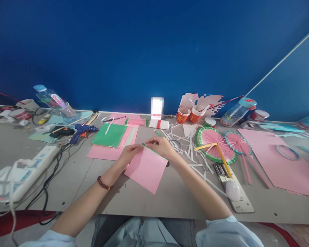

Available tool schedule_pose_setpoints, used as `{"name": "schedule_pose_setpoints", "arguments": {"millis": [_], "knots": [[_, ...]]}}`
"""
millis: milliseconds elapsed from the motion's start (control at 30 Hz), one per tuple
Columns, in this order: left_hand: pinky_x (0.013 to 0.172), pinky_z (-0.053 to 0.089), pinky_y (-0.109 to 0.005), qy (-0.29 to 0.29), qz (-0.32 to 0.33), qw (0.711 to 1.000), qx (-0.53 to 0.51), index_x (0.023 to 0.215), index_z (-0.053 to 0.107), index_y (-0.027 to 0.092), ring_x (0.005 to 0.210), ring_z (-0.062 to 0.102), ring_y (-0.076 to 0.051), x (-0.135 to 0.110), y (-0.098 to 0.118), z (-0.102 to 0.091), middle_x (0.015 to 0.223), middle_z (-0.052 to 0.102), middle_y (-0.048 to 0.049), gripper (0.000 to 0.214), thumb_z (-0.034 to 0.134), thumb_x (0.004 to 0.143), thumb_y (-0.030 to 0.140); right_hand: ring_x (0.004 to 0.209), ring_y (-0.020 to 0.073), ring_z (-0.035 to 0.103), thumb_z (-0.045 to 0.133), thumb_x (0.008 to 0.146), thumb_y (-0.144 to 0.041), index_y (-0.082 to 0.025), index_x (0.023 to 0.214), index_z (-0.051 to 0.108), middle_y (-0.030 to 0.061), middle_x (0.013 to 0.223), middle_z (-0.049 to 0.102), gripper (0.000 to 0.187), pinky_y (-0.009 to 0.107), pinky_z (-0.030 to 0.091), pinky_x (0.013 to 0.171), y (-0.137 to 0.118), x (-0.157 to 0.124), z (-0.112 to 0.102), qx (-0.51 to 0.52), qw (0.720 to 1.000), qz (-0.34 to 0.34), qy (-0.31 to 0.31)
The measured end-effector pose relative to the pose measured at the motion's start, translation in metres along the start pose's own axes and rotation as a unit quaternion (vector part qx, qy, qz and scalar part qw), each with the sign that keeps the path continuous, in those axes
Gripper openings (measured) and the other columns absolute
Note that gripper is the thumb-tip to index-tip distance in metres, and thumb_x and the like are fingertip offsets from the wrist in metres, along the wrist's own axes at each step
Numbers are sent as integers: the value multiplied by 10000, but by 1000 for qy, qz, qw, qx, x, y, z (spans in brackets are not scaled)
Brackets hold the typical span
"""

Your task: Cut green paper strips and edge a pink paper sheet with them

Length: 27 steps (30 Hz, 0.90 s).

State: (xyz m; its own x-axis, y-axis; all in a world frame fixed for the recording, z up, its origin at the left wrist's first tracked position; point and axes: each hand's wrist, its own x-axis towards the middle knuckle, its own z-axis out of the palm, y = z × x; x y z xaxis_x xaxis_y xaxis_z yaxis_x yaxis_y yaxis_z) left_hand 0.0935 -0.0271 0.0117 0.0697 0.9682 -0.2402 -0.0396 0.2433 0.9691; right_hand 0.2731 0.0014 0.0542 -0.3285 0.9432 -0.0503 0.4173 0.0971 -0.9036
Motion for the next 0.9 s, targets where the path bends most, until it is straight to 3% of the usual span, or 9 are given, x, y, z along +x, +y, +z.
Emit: {"name": "schedule_pose_setpoints", "arguments": {"millis": [267, 500, 900], "knots": [[697, 434, -277, 24, 37, 999, -7, 816, 750, 176, 751, 580, -172, -6, 3, 5, 778, 708, -26, 302, 683, 677, 435, 510, 97, 477, 687, 667, -373, -184, 725, 559, -22, 621, 564, 236, 224, 356, 472, 6, 1, 15, 87, 996, -1, 36], [800, 444, -307, -9, 59, 998, -31, 903, 744, 192, 895, 599, -207, -11, 3, 10, 959, 717, -41, 322, 669, 714, 442, 504, 96, 459, 690, 663, -400, -191, 717, 552, -19, 632, 574, 256, 233, 349, 481, 5, 0, 20, 96, 994, -16, 51], [745, 437, -283, 0, 62, 998, -10, 885, 748, 196, 840, 590, -187, -10, 1, 10, 899, 722, -20, 311, 649, 738, 451, 532, 104, 480, 692, 668, -387, -189, 737, 558, -15, 649, 574, 250, 241, 369, 516, 6, 1, 20, 105, 993, -14, 55]]}}
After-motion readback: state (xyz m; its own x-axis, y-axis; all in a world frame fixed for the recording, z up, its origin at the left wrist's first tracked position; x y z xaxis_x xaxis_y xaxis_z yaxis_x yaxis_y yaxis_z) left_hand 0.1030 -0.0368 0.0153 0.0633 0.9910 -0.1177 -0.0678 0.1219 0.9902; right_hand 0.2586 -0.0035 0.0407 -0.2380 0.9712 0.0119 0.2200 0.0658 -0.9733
